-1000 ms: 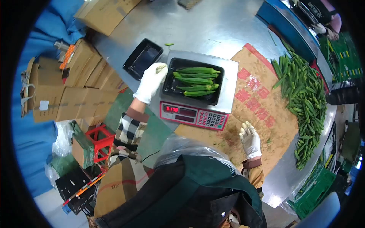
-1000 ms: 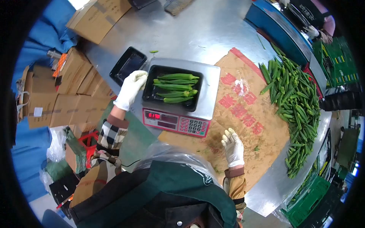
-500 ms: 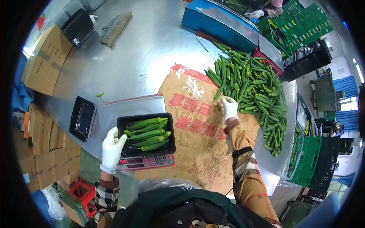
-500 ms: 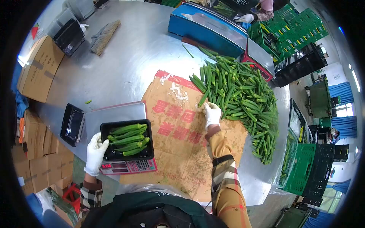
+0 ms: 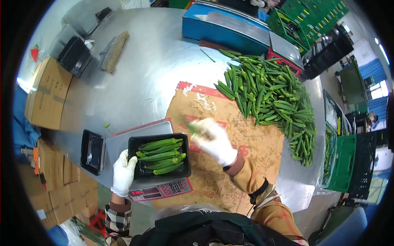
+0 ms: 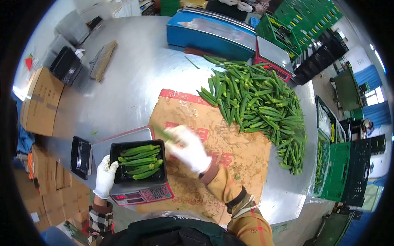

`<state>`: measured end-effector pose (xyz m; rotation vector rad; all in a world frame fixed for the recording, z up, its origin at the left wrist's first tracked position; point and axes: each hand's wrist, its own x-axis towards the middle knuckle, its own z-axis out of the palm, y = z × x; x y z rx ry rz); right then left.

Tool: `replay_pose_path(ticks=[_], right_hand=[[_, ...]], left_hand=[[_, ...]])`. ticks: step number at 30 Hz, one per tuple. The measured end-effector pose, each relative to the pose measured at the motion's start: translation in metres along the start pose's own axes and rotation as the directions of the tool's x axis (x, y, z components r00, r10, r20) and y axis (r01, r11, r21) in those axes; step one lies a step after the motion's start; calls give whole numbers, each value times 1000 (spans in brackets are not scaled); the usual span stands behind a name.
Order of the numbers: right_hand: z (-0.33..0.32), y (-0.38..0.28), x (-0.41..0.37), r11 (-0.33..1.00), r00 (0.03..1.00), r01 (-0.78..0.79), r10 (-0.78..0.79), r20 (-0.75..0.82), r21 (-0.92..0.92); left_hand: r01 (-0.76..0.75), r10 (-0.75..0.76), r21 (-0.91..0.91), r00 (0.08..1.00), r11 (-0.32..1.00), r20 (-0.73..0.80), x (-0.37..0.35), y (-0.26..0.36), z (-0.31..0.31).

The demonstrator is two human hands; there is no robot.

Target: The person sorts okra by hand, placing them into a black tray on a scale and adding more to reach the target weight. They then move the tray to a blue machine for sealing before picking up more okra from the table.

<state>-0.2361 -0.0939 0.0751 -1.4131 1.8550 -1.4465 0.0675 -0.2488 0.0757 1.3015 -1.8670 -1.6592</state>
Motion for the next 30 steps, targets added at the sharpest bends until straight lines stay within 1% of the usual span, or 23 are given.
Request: replay_pose_path(ticks=[2, 4, 5, 7, 8, 10, 12, 14, 15, 17, 18, 19, 20, 21, 22, 23, 24, 25, 26, 27, 28, 29, 30], right_hand=[[8, -26, -5, 959, 977, 135, -86, 197, -248], [13, -27, -8, 954, 975, 148, -95, 203, -262], [5, -33, -7, 959, 985, 106, -65, 160, -263], [-11, -31, -14, 989, 998, -52, 47, -32, -141], [-19, -29, -20, 990, 985, -120, 111, -129, -68], [-30, -7, -42, 963, 935, -258, 269, -233, 75], [-41, 8, -69, 919, 882, -391, 390, -265, 51], [-44, 29, -105, 894, 854, -447, 437, -282, 32], [-47, 39, -123, 880, 838, -474, 461, -292, 26], [-59, 49, -157, 848, 788, -528, 510, -344, 48], [-69, 55, -173, 831, 762, -552, 534, -367, 63], [-82, 60, -190, 817, 726, -574, 541, -424, 60], [-98, 71, -210, 787, 678, -613, 565, -470, 63], [-117, 76, -229, 710, 574, -697, 640, -510, 107], [-138, 87, -253, 703, 499, -682, 648, -574, 201], [-166, 74, -265, 685, 425, -681, 658, -622, 260], [-190, 113, -309, 678, 333, -649, 661, -672, 346], [-214, 150, -348, 729, 225, -611, 534, -815, 309], [-242, 148, -366, 733, 71, -490, 574, -816, 473], [-268, 176, -398, 738, -120, -509, 449, -885, 443], [-297, 210, -439, 763, -224, -455, 402, -888, 460], [-319, 194, -440, 725, -390, -381, 436, -811, 573], [-341, 208, -464, 717, -427, -391, 415, -803, 578]], left_hand=[[-33, 33, 11, 999, 999, 25, 20, 12, 5], [-65, 66, -30, 997, 997, 40, 42, 23, 10], [-91, 92, -21, 994, 996, 57, 58, 18, 5], [-52, 54, -23, 995, 998, 89, 92, 18, -9], [-51, 52, -11, 995, 999, 90, 113, 11, -16], [9, -4, -89, 999, 996, 55, 144, 24, -21], [51, -47, -71, 998, 996, 51, 189, 15, -33], [88, -92, 88, 994, 992, 50, 239, -6, -54], [76, -76, 68, 997, 995, -10, 267, -29, -61], [138, -135, 30, 987, 990, -81, 319, -70, -79], [175, -168, 63, 980, 983, -106, 319, -65, -75], [125, -139, -143, 986, 982, -92, 349, -100, -82], [337, -337, -8, 940, 941, -43, 374, -111, -98], [378, -393, -162, 917, 911, -73, 374, -100, -89], [405, -452, -313, 887, 859, -93, 371, -83, -79], [302, -330, -163, 925, 939, -189, 371, -63, -66], [196, -189, -1, 945, 981, -267, 369, -41, -50], [91, -33, 165, 946, 982, -323, 365, -17, -32], [-18, 101, 254, 942, 967, -319, 360, 8, -11], [-125, 234, 339, 923, 933, -304, 350, 40, 20], [-228, 363, 419, 889, 879, -278, 339, 72, 54], [-309, 453, 497, 869, 811, -198, 329, 101, 88], [-389, 533, 563, 839, 729, -112, 320, 129, 124]])
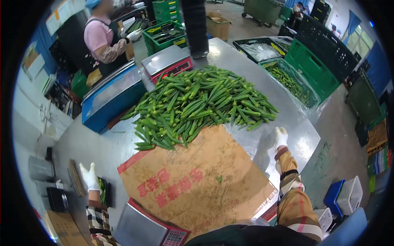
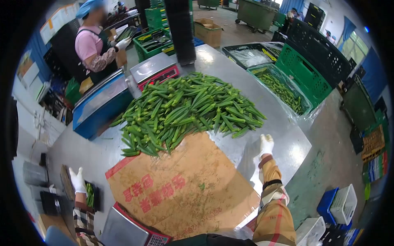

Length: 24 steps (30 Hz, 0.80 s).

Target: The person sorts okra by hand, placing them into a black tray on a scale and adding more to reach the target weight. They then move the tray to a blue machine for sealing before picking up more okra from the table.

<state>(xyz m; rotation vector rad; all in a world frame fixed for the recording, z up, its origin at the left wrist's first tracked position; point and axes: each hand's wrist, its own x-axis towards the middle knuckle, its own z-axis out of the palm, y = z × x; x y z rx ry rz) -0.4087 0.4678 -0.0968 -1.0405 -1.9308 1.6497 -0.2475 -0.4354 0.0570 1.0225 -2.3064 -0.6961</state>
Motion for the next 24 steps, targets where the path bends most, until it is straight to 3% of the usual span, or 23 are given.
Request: replay_pose_path(ticks=[2, 3, 4, 7, 10, 12, 14, 16, 17, 18, 19, 20, 21, 23, 24], right_hand=[[-4, 26, 62, 999, 996, 35, -32, -85, 41], [-1, 24, 81, 997, 994, 26, -18, -104, 79], [5, 22, 98, 993, 993, 16, -2, -120, 116], [29, -2, 122, 994, 991, 110, -109, -83, 13], [50, -32, 147, 863, 939, 295, -341, -43, -410], [65, -70, 147, 815, 950, 306, -298, 97, -492], [91, -75, 165, 824, 950, 296, -201, 239, -483], [119, -58, 187, 891, 919, 232, -69, 389, -390], [130, -61, 179, 903, 893, 251, -77, 443, -349], [138, -63, 173, 913, 864, 268, -86, 496, -309], [153, -49, 181, 942, 822, 264, -108, 560, -207], [153, -63, 171, 942, 808, 253, -79, 583, -222], [160, -64, 167, 972, 769, 180, -42, 638, -153], [158, -88, 142, 993, 645, 68, 31, 764, -98], [151, -113, 118, 993, 554, 38, 71, 830, -111]], left_hand=[[-202, 198, 51, 978, 978, 70, -1, 87, 42], [-322, 323, -35, 938, 946, 124, -6, 129, 69], [-428, 444, -123, 880, 895, 168, -13, 173, 94], [-678, 676, -122, 666, 725, 315, -65, 308, 161], [-829, 826, -215, 418, 517, 378, -115, 405, 228], [-871, 885, -298, 266, 391, 383, -143, 454, 271], [-851, 868, -360, 199, 384, 455, -169, 495, 310], [-850, 850, -369, 158, 377, 503, -186, 518, 351], [-837, 793, -358, 139, 414, 593, -192, 534, 363], [-851, 752, -304, 150, 428, 641, -195, 538, 380], [-912, 726, -155, 189, 379, 661, -201, 534, 393], [-949, 702, -4, 231, 316, 674, -208, 532, 399], [-949, 700, 3, 234, 315, 675, -209, 530, 404], [-950, 700, 12, 239, 313, 673, -211, 528, 408], [-939, 624, 8, 235, 343, 745, -213, 540, 392]])
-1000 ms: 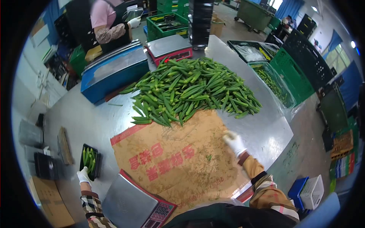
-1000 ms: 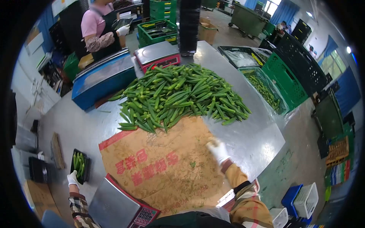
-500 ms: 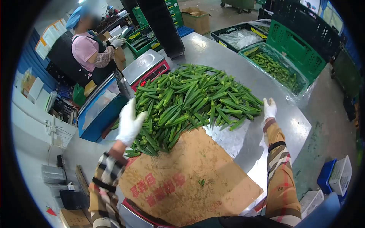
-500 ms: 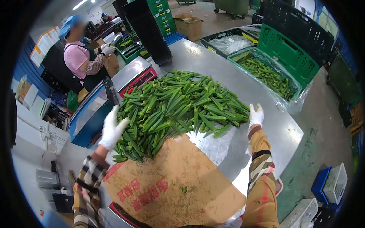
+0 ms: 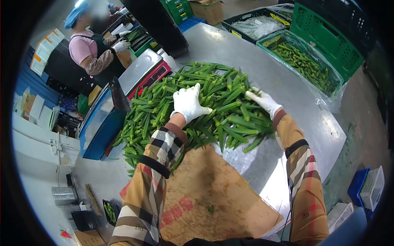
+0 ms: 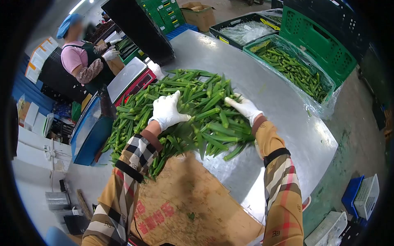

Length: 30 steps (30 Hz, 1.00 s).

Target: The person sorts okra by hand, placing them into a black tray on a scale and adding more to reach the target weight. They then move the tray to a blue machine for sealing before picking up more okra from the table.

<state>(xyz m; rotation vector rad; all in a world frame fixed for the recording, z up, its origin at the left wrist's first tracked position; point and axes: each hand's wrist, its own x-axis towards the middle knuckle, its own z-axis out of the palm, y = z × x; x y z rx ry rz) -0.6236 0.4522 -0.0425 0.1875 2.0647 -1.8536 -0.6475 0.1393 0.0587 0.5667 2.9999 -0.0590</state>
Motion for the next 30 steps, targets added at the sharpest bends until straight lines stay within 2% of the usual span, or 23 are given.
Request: replay_pose_path(ticks=[1, 2, 4, 5, 6, 7, 8, 9, 12, 13, 14, 15, 16, 17, 18, 19, 20, 21, 23, 25, 26, 28, 30], right_hand=[[14, 4, -2, 999, 997, 21, -23, -77, -28], [20, 21, 14, 996, 998, 60, -62, -21, -69], [56, -7, -24, 992, 1000, 11, -12, -13, -128], [67, -6, -23, 990, 1000, 19, -17, 17, -143], [80, -5, -23, 987, 998, 25, -16, 56, -158], [86, -2, -28, 988, 997, -35, 45, 60, -149], [97, -8, -41, 990, 996, -14, 27, 85, -141], [108, -11, -54, 991, 994, 4, 11, 111, -132], [132, -11, -77, 992, 969, 114, -98, 227, -56], [140, -12, -83, 991, 945, 135, -136, 296, 22], [153, -16, -94, 984, 917, 145, -173, 360, 103], [169, -17, -103, 962, 901, 267, -232, 366, -49], [189, -14, -119, 927, 846, 372, -313, 432, -57], [208, -11, -136, 930, 816, 357, -266, 513, -85], [227, -8, -151, 931, 776, 346, -216, 592, -115], [245, -11, -169, 849, 778, 410, -135, 614, -332], [259, -13, -186, 712, 783, 468, -60, 619, -523], [277, 5, -201, 630, 781, 558, -177, 600, -541], [300, 35, -234, 536, 747, 630, -224, 626, -561], [310, 43, -275, 463, 708, 690, -268, 654, -557], [310, 42, -297, 406, 692, 706, -221, 687, -581], [308, 59, -330, 231, 634, 773, -247, 733, -591], [299, 61, -359, 219, 628, 778, -274, 728, -589]], left_hand=[[18, -16, -51, 999, 999, 49, -3, -2, 2], [38, -29, -98, 995, 994, 97, -7, -5, 4], [32, 4, -250, 989, 968, 145, -26, -8, 11], [117, -57, -247, 969, 962, 240, -37, -2, 3], [100, -11, -370, 972, 924, 235, -48, -5, 6], [89, 27, -488, 974, 869, 226, -60, -12, 14], [81, 60, -598, 976, 797, 211, -75, -17, 19], [107, 111, -792, 970, 602, 216, -93, -22, 25], [45, 81, -756, 988, 653, 129, -154, -33, 38], [9, 74, -771, 995, 637, 72, -177, -36, 42], [139, 27, -724, 977, 676, 213, -200, -30, 34], [260, -23, -659, 938, 706, 345, -223, -21, 16], [368, -75, -578, 882, 728, 466, -242, -15, 5], [267, -15, -740, 944, 617, 329, -265, -28, 29], [269, -67, -827, 960, 493, 272, -287, -32, 34], [173, -80, -780, 984, 601, 157, -309, -45, 58], [170, -93, -697, 985, 697, 148, -331, -48, 67], [169, -106, -603, 985, 780, 139, -350, -46, 65], [307, -189, -355, 925, 883, 329, -397, -34, 56], [222, -156, -253, 954, 942, 254, -442, -17, 57], [178, -135, -196, 967, 964, 217, -465, -5, 59], [199, -171, -148, 968, 969, 182, -507, 18, 76], [241, -223, -90, 959, 966, 173, -538, 42, 81]])
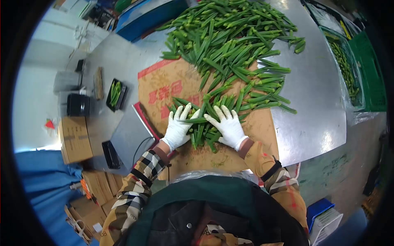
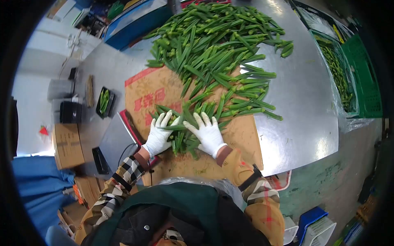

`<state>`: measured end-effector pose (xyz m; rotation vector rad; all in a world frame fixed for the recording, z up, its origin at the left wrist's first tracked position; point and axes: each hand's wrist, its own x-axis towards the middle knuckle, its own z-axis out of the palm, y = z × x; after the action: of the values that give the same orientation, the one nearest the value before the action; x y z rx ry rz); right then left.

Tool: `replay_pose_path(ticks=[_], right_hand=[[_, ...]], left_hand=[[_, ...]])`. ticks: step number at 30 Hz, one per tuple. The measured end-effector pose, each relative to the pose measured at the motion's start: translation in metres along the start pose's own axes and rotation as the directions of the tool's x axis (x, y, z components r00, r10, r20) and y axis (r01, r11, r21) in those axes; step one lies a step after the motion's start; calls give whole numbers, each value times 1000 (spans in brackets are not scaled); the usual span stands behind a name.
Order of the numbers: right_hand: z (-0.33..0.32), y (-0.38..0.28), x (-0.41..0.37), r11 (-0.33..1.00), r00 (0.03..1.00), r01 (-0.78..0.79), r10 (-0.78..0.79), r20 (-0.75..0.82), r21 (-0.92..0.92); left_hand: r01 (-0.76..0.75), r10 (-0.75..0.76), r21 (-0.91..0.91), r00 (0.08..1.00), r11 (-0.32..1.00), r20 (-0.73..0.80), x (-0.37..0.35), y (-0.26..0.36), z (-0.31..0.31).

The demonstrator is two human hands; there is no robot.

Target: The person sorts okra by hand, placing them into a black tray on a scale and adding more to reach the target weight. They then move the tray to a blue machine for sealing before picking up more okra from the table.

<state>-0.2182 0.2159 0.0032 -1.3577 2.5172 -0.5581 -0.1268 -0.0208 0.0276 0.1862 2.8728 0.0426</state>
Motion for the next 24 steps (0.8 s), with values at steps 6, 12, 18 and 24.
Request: replay_pose_path(ticks=[6, 12, 18, 24], right_hand=[[19, -10, -61, 986, 987, -157, 154, -55, -49], [35, -21, -85, 910, 922, -386, 379, -74, -152], [41, -87, -48, 998, 951, -67, 62, -302, -4], [75, -105, -24, 994, 997, 76, -78, -22, -72]], left_hand=[[121, -118, -184, 993, 975, 28, -56, 51, 38], [83, -54, -332, 994, 940, 93, -85, 57, 15], [39, -185, -586, 964, 809, -191, -121, 34, 3], [229, -559, -555, 621, 800, -550, -188, -81, -6]])
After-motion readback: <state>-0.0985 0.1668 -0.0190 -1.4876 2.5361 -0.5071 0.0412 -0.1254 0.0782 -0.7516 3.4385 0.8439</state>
